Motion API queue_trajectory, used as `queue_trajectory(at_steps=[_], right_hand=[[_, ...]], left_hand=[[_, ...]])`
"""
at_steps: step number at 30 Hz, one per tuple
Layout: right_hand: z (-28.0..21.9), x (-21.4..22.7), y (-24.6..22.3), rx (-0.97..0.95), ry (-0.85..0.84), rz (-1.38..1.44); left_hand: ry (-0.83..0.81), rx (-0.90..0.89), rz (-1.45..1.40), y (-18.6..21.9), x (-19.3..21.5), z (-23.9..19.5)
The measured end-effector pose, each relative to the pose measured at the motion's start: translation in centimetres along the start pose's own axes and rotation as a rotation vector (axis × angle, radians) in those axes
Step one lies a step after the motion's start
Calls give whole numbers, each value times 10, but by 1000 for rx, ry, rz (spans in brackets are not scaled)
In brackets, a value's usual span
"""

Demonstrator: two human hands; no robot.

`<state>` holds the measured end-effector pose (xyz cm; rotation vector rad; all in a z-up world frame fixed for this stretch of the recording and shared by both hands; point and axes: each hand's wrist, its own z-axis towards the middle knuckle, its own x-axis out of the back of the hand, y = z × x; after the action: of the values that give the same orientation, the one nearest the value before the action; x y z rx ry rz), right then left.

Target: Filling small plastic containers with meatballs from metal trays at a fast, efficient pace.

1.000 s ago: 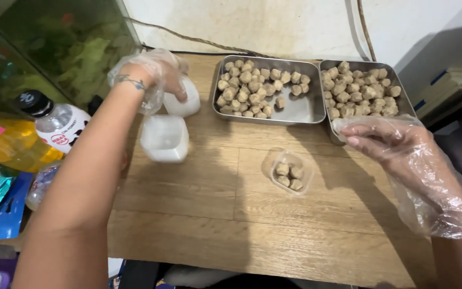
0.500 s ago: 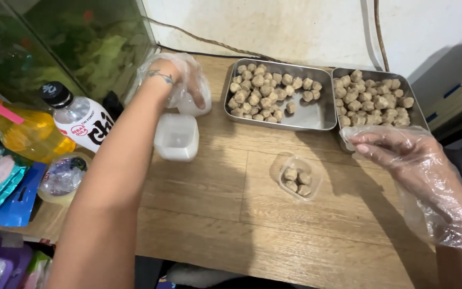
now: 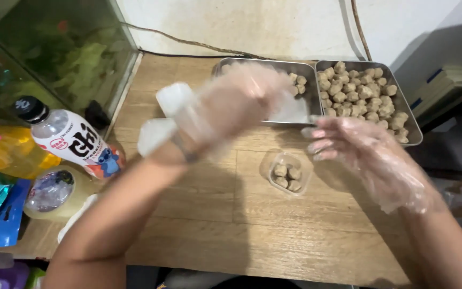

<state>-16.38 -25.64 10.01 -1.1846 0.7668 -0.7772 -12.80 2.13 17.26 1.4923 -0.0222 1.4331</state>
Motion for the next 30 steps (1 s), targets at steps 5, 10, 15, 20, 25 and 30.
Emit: queue_trajectory(at_steps=[5, 10, 15, 20, 25, 30], right_hand=[[13, -30, -6, -724, 601, 158], [11, -26, 1, -765, 584, 66], [-19, 44, 79, -245, 189, 63], [-26, 2, 57, -431, 498, -25], [-34, -20, 55, -424, 581, -71], [-32, -24, 57, -395, 611, -132]], left_hand=[[190, -574, 737, -12, -72, -6], [112, -630, 322, -30, -97, -16], [154, -382, -86, -52, -107, -32], [39, 234, -313, -106, -113, -31], [-58, 472, -675, -89, -121, -27], [1, 507, -770, -96, -138, -19]])
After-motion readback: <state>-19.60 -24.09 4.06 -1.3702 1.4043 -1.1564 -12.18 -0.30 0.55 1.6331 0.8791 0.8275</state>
